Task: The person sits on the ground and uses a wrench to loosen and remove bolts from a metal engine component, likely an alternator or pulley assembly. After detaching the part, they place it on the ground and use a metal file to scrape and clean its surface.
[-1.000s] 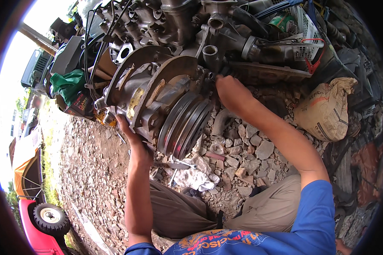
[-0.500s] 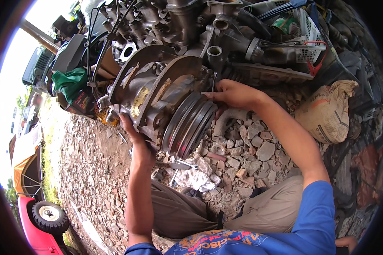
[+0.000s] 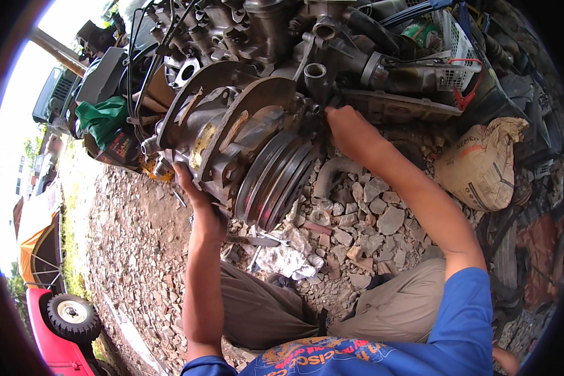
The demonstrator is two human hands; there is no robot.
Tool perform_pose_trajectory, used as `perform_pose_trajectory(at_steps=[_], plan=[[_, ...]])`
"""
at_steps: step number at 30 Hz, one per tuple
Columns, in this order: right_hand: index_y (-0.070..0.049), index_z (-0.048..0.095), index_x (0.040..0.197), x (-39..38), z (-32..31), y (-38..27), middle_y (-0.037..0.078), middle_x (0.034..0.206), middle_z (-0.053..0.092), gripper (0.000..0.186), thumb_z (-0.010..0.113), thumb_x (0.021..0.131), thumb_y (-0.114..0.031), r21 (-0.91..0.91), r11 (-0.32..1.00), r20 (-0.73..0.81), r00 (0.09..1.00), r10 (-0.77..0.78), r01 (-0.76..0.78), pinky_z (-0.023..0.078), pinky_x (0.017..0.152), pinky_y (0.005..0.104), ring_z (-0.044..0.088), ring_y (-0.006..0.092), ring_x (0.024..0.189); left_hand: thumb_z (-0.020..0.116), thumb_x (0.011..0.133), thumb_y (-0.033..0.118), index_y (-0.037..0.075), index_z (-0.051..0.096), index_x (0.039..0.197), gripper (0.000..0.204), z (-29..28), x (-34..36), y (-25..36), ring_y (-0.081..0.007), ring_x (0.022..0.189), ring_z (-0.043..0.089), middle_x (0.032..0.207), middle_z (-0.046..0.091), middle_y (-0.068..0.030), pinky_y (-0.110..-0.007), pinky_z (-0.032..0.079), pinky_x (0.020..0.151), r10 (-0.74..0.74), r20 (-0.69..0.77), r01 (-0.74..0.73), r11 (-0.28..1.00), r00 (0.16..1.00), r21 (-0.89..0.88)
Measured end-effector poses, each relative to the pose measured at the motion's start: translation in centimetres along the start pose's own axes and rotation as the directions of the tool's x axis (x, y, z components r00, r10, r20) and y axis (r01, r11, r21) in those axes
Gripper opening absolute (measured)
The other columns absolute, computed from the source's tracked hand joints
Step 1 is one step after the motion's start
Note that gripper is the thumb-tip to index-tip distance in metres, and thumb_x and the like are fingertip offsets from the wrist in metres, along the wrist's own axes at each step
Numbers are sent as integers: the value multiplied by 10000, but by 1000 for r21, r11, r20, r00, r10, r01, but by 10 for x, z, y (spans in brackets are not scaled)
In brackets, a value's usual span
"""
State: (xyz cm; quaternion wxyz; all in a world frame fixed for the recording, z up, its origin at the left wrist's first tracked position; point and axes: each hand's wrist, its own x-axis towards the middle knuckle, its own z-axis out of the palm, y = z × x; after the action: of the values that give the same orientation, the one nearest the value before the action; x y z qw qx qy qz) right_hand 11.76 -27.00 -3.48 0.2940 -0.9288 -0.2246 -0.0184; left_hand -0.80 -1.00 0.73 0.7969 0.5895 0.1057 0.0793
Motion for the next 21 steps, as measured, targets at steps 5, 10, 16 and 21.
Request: perform_pose_trajectory(at_steps=[5, 10, 16, 21], plan=[[71, 603, 1012, -8, -6, -2, 145, 798, 667, 303, 527, 990, -221, 785, 490, 498, 856, -138, -378, 575, 645, 313, 686, 217, 701, 335, 856, 786, 137, 367, 1423, 863, 0, 3, -2, -263, 1223, 497, 1334, 505, -114, -460, 382, 1063, 4, -28, -6, 998, 1000, -56], [64, 619, 985, 0, -2, -2, 101, 873, 676, 391, 545, 982, -321, 827, 401, 511, 823, -246, -394, 579, 670, 278, 684, 164, 753, 332, 860, 782, 132, 370, 1419, 859, 0, 3, -1, -265, 1209, 506, 1313, 519, -123, -458, 385, 1060, 13, -25, -13, 1000, 1000, -14], [56, 620, 980, -1, -1, -19, 95, 880, 672, 417, 563, 969, -356, 826, 415, 462, 880, -112, -381, 575, 691, 269, 661, 142, 798, 303, 863, 788, 134, 366, 1422, 863, 7, 0, 2, -263, 1220, 497, 1318, 512, -116, -464, 381, 1061, 16, -5, -16, 1000, 1000, -11], [69, 611, 983, -2, -1, -22, 113, 838, 677, 421, 546, 977, -347, 788, 518, 430, 900, -75, -333, 576, 685, 285, 669, 173, 736, 299, 850, 803, 146, 348, 1433, 879, 2, 0, 2, -271, 1237, 480, 1337, 496, -110, -474, 379, 1064, -1, 14, 0, 999, 1000, 38]])
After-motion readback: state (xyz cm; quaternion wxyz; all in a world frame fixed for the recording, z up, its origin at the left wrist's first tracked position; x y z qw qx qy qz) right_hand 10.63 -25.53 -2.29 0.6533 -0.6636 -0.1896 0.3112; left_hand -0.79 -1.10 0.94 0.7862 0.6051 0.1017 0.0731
